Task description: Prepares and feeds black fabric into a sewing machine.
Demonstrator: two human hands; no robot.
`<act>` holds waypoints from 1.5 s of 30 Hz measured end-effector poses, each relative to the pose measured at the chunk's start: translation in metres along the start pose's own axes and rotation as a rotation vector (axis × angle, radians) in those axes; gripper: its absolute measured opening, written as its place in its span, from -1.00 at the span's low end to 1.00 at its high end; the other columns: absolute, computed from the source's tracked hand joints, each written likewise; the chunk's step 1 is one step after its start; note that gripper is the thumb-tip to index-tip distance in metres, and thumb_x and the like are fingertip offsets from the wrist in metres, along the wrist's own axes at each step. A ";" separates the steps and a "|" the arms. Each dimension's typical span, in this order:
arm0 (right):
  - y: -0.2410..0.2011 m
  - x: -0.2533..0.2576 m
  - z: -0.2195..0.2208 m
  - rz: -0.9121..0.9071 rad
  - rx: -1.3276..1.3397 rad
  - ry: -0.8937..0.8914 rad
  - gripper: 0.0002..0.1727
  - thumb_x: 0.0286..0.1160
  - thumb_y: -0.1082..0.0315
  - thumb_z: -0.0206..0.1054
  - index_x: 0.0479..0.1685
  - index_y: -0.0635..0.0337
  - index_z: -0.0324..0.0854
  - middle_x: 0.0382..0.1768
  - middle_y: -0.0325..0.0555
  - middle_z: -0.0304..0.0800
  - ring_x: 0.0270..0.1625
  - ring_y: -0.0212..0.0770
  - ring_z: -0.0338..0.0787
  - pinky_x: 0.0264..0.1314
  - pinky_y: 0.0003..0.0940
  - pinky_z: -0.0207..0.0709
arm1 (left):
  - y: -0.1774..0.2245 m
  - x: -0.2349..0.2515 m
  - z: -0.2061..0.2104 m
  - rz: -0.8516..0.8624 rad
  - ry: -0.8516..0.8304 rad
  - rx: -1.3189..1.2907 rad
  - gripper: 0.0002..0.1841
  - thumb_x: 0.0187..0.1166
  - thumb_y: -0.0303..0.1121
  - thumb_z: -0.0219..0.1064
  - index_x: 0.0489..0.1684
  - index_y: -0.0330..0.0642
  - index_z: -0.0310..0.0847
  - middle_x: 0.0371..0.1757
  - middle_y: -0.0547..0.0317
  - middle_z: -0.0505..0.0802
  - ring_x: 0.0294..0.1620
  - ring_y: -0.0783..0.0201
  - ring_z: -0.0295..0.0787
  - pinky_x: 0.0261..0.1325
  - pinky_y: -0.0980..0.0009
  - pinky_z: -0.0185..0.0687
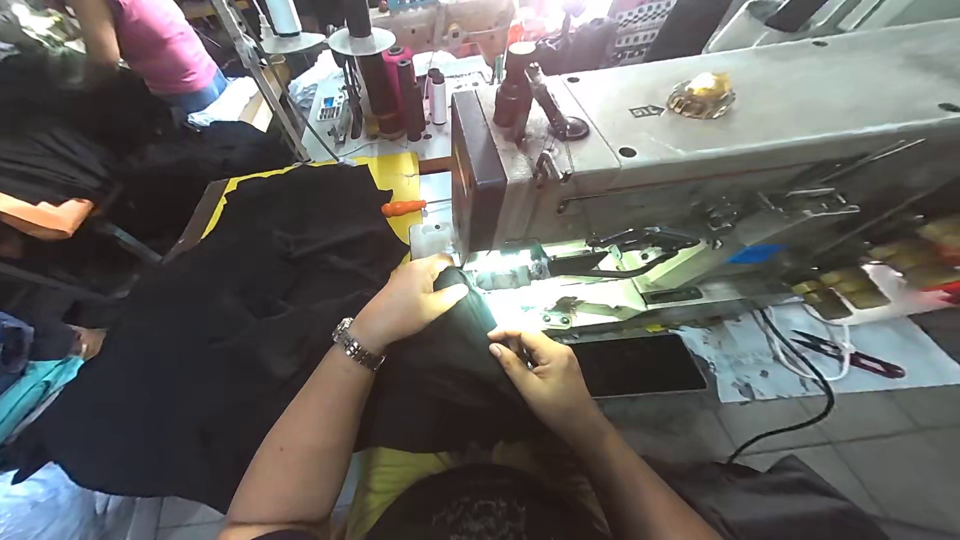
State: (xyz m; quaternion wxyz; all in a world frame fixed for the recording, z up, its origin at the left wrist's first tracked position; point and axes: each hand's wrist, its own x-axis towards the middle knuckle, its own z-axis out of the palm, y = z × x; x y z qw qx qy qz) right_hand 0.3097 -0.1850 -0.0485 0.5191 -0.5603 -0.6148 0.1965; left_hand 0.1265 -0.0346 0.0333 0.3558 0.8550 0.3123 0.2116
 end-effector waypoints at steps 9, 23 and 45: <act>-0.018 0.022 -0.027 -0.166 -0.496 0.061 -0.55 0.57 -0.02 0.28 -0.01 0.24 0.75 -0.12 -0.02 0.85 -0.03 -0.12 0.83 0.06 -0.24 0.72 | -0.001 0.001 0.004 -0.039 -0.050 -0.143 -0.80 0.49 -0.36 0.44 0.01 -0.16 0.72 -0.23 0.24 0.87 -0.23 0.46 0.81 -0.11 0.41 0.77; -0.008 0.031 -0.010 -0.283 -0.475 0.044 -0.71 0.64 0.19 0.26 0.08 0.04 0.85 0.04 -0.13 0.92 0.21 -0.11 0.84 0.30 -0.11 0.69 | 0.001 0.001 0.002 -0.004 -0.075 -0.093 -0.87 0.60 -0.36 0.35 -0.05 -0.19 0.70 -0.26 0.23 0.84 -0.25 0.48 0.77 -0.11 0.45 0.72; -0.002 0.031 0.000 -0.335 -0.341 0.081 -0.73 0.70 0.23 0.25 0.02 0.02 0.89 -0.02 -0.10 0.92 0.11 -0.15 0.85 0.20 -0.19 0.71 | 0.002 -0.001 -0.005 -0.060 -0.192 -0.113 -0.64 0.34 -0.35 0.52 0.10 -0.18 0.67 -0.09 0.21 0.85 -0.08 0.46 0.80 0.06 0.40 0.75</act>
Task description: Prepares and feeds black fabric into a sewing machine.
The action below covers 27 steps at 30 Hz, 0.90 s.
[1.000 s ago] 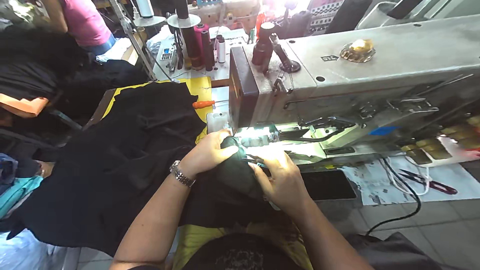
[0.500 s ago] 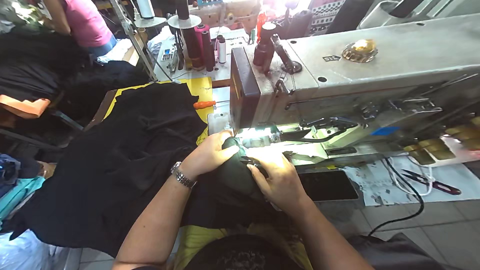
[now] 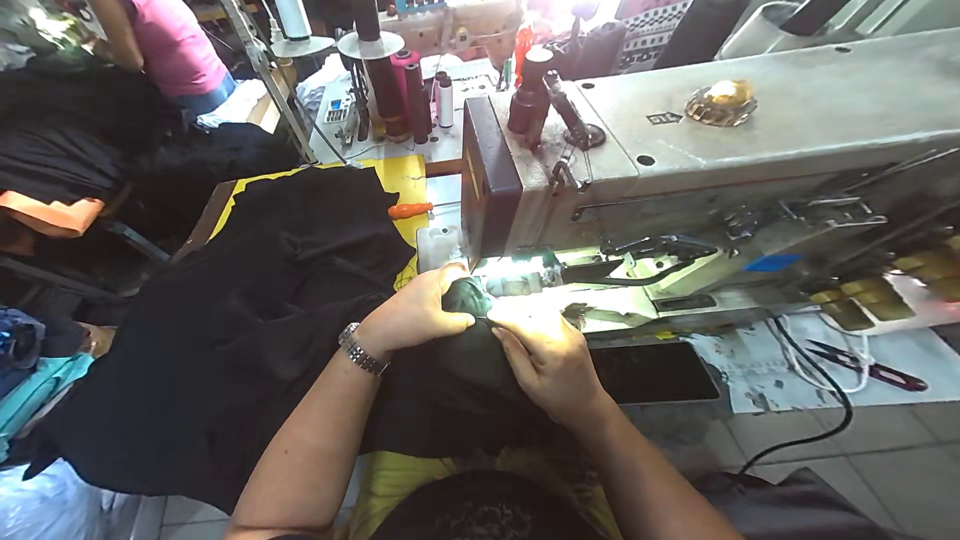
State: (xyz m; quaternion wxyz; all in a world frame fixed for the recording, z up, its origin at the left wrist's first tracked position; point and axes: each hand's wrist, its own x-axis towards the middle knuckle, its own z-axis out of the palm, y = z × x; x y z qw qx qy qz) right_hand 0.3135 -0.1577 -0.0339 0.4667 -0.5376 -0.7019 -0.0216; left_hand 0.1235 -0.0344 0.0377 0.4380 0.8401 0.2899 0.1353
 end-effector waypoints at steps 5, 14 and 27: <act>0.002 -0.002 -0.005 0.029 0.052 0.022 -0.74 0.62 0.25 0.29 0.02 0.08 0.88 0.04 -0.12 0.93 0.19 -0.21 0.84 0.31 -0.24 0.70 | -0.001 0.000 0.000 -0.009 0.010 -0.003 -0.66 0.35 -0.34 0.51 0.08 -0.18 0.66 -0.13 0.22 0.86 -0.10 0.46 0.80 0.04 0.41 0.74; -0.001 -0.002 -0.002 0.003 0.003 -0.016 -0.73 0.66 0.20 0.26 0.03 0.01 0.88 -0.01 -0.12 0.92 0.12 -0.15 0.86 0.20 -0.18 0.71 | -0.002 0.000 0.001 0.014 0.024 -0.049 -0.73 0.40 -0.39 0.45 0.03 -0.20 0.67 -0.16 0.22 0.86 -0.15 0.47 0.80 -0.02 0.43 0.74; -0.013 -0.021 0.001 0.276 0.078 -0.033 -0.60 0.46 -0.10 0.44 -0.19 0.06 0.85 -0.34 -0.25 0.84 -0.29 -0.40 0.75 -0.19 -0.43 0.67 | -0.005 -0.005 0.000 0.056 0.039 -0.305 -0.80 0.60 -0.40 0.28 0.10 -0.18 0.57 -0.16 0.21 0.82 -0.17 0.43 0.76 -0.07 0.46 0.73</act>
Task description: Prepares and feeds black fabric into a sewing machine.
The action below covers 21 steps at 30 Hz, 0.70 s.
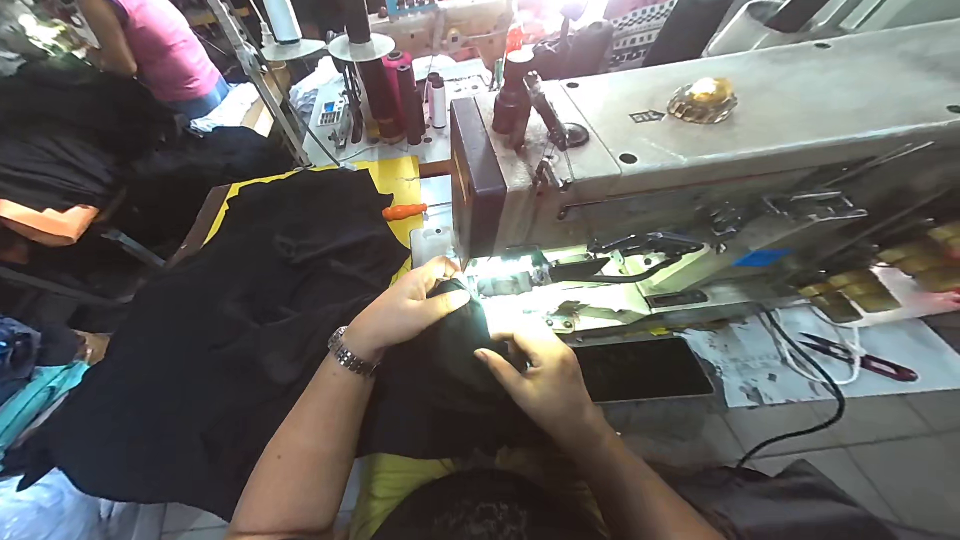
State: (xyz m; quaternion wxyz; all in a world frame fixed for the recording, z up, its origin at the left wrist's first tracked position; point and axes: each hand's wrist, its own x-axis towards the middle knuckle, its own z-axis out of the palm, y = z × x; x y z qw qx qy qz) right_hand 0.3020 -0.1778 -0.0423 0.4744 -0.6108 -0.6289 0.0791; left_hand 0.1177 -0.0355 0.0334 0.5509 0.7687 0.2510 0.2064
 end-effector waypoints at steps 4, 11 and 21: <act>-0.003 -0.002 0.000 0.030 0.211 -0.049 -0.81 0.54 0.20 0.37 -0.26 0.14 0.75 -0.39 -0.29 0.77 -0.32 -0.58 0.70 -0.20 -0.69 0.60 | 0.000 0.002 0.000 0.055 0.131 0.263 -0.87 0.67 -0.35 0.28 -0.07 -0.11 0.76 -0.21 0.33 0.85 -0.20 0.52 0.76 -0.07 0.47 0.72; -0.002 -0.006 -0.011 0.241 0.582 -0.139 -0.83 0.47 0.45 0.36 -0.02 0.22 0.71 -0.36 -0.35 0.78 -0.39 -0.59 0.67 -0.28 -0.71 0.60 | 0.016 0.025 0.016 -0.158 0.226 0.858 -0.84 0.49 -0.22 0.50 -0.23 -0.11 0.82 -0.29 0.06 0.87 -0.21 0.03 0.84 -0.14 -0.10 0.71; 0.007 0.000 0.001 0.134 0.400 -0.029 -0.86 0.47 0.47 0.36 -0.13 0.19 0.82 -0.20 -0.30 0.91 -0.23 -0.61 0.80 -0.06 -0.70 0.71 | -0.018 0.048 0.021 0.255 0.359 0.799 -0.87 0.42 -0.39 0.47 -0.25 -0.28 0.79 -0.17 -0.10 0.84 0.02 -0.04 0.81 0.13 -0.05 0.67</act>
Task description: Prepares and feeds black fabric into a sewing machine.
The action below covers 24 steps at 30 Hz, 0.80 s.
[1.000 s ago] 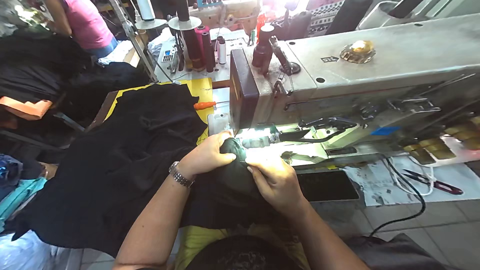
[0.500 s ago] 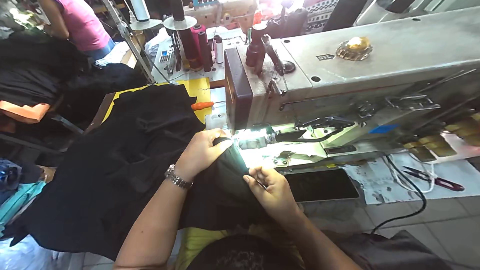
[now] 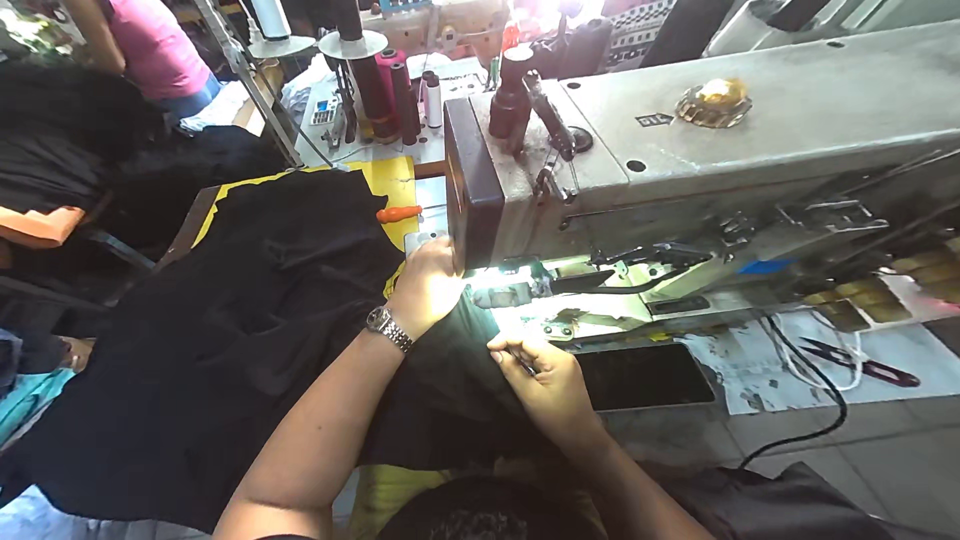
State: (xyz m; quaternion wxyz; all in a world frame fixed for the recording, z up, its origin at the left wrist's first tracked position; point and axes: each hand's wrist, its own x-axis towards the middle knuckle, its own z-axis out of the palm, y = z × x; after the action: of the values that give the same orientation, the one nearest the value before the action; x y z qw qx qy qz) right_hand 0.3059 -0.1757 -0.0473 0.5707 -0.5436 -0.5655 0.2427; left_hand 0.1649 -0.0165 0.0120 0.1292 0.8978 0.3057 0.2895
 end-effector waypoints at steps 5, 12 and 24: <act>-0.002 0.005 0.002 -0.022 -0.003 0.024 -0.85 0.46 0.49 0.35 -0.14 0.21 0.82 -0.18 -0.27 0.91 -0.20 -0.58 0.82 -0.04 -0.66 0.73 | 0.009 0.010 -0.010 -0.062 -0.046 -0.050 -0.87 0.45 -0.45 0.44 -0.18 -0.34 0.77 -0.15 -0.15 0.86 0.00 -0.06 0.82 0.14 -0.07 0.63; 0.000 0.004 0.002 -0.036 0.035 -0.005 -0.85 0.46 0.50 0.35 -0.13 0.23 0.82 -0.15 -0.24 0.91 -0.18 -0.56 0.82 0.00 -0.65 0.74 | 0.020 0.019 -0.025 -0.074 -0.130 -0.127 -0.77 0.40 -0.50 0.49 -0.04 -0.39 0.75 -0.07 -0.16 0.86 0.08 0.06 0.81 0.26 0.14 0.62; 0.007 0.003 0.005 -0.102 -0.015 0.015 -0.85 0.45 0.47 0.37 -0.14 0.22 0.84 -0.17 -0.24 0.92 -0.22 -0.61 0.80 -0.08 -0.71 0.70 | 0.021 0.019 -0.025 -0.078 -0.127 -0.113 -0.81 0.43 -0.49 0.47 -0.06 -0.33 0.75 -0.12 -0.10 0.86 0.01 0.11 0.82 0.16 0.16 0.66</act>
State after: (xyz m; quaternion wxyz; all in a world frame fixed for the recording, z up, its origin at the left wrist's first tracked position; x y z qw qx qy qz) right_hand 0.3046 -0.1690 -0.0531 0.5825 -0.5200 -0.5901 0.2050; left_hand 0.1718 -0.0197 0.0490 0.2099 0.8929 0.3150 0.2437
